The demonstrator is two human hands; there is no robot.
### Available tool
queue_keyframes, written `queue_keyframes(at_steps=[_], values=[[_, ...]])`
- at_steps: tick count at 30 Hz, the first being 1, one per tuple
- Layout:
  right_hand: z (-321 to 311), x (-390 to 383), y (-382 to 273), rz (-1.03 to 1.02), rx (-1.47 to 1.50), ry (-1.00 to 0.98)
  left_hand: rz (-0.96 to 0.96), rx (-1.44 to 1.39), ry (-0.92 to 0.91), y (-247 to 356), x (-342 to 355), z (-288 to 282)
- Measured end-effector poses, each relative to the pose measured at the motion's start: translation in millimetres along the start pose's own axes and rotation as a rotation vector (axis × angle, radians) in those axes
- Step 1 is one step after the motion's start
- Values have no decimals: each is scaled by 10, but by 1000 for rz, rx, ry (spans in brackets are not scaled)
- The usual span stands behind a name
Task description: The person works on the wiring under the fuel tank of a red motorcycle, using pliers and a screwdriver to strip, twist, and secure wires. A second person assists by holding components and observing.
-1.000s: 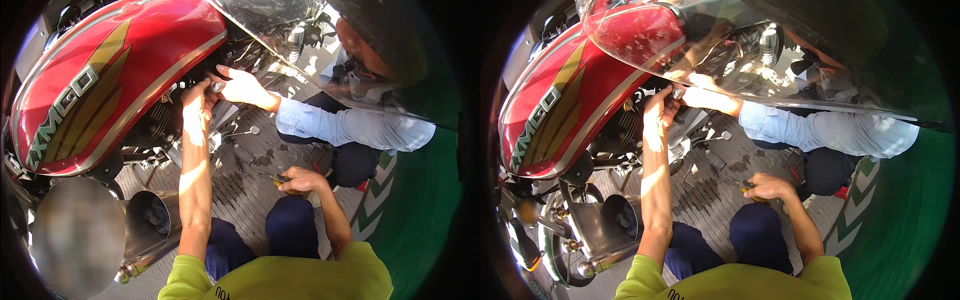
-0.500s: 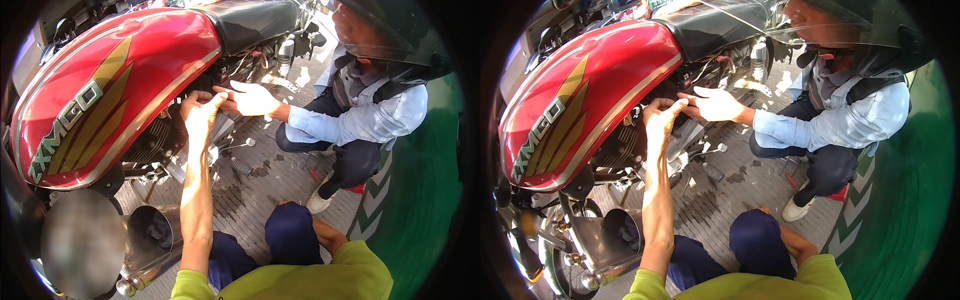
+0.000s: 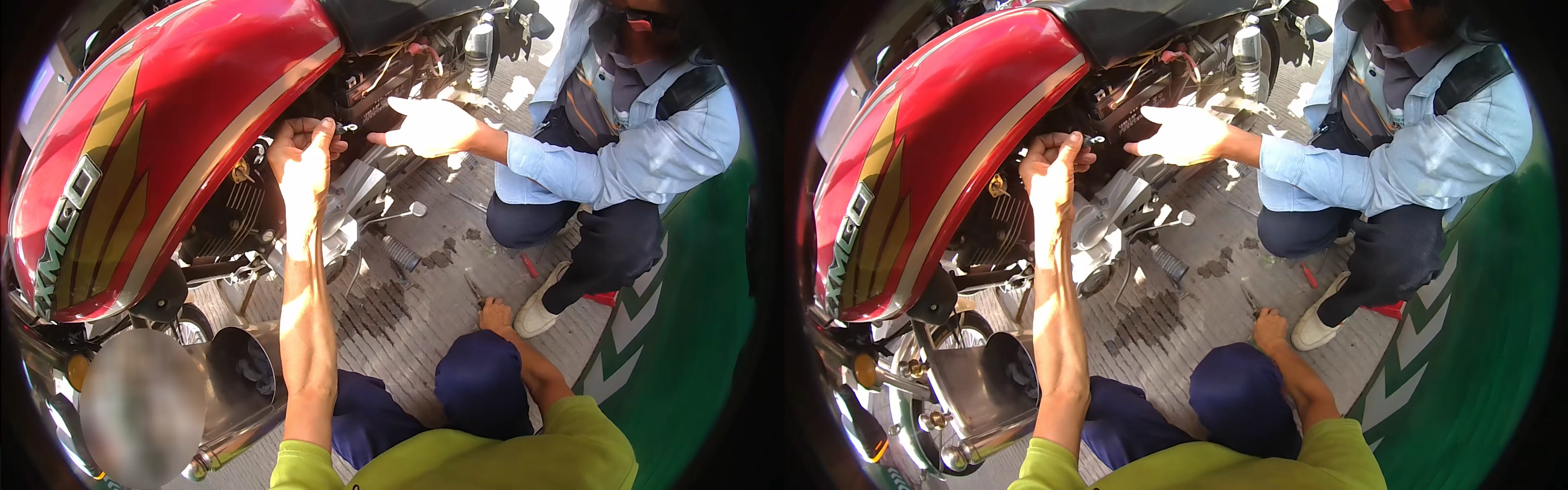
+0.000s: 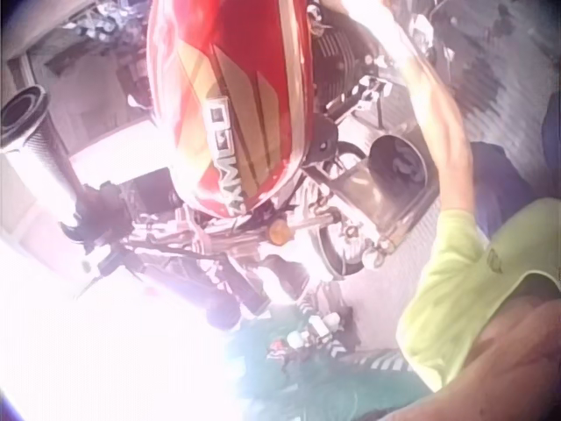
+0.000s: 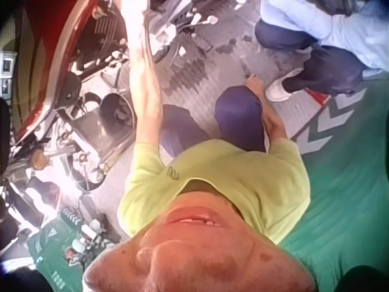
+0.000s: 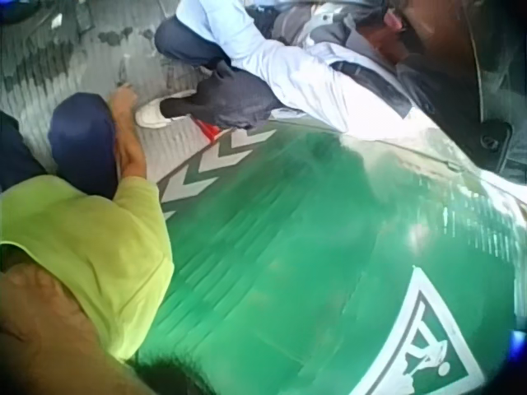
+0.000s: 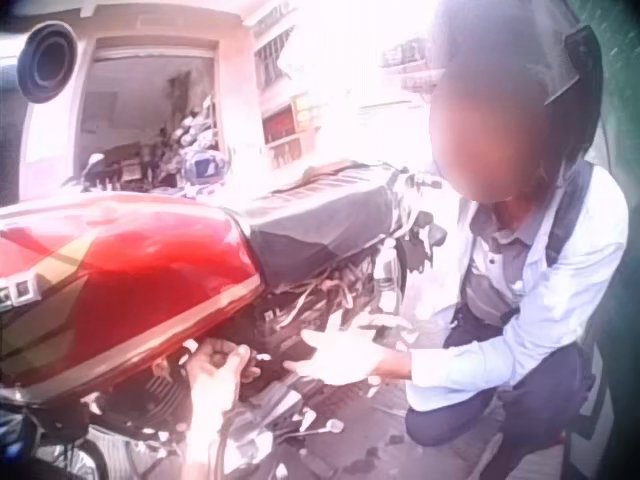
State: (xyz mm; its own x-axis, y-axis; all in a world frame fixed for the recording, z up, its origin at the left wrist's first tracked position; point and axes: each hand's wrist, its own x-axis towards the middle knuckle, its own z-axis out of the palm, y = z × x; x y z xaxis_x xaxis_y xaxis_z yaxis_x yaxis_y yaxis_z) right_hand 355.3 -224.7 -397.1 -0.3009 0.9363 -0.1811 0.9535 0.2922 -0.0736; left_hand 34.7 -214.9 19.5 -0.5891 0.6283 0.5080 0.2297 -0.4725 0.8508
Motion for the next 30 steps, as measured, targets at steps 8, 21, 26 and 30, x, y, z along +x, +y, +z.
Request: queue_keyframes(at_steps=[8,21,26,30], values=[[-2047,498,-746,-668,920,114,-37,93,-59,-480,54,174],[-2880,1493,-1446,-1078,510,871,-129,85,-156,-1907,16,-264],[-3116,1813,-1308,-1207,519,444,36,182,-184,-2003,-198,49],[-3171,1889,-1123,-1197,406,668,264,618,-246,-1939,-274,249]])
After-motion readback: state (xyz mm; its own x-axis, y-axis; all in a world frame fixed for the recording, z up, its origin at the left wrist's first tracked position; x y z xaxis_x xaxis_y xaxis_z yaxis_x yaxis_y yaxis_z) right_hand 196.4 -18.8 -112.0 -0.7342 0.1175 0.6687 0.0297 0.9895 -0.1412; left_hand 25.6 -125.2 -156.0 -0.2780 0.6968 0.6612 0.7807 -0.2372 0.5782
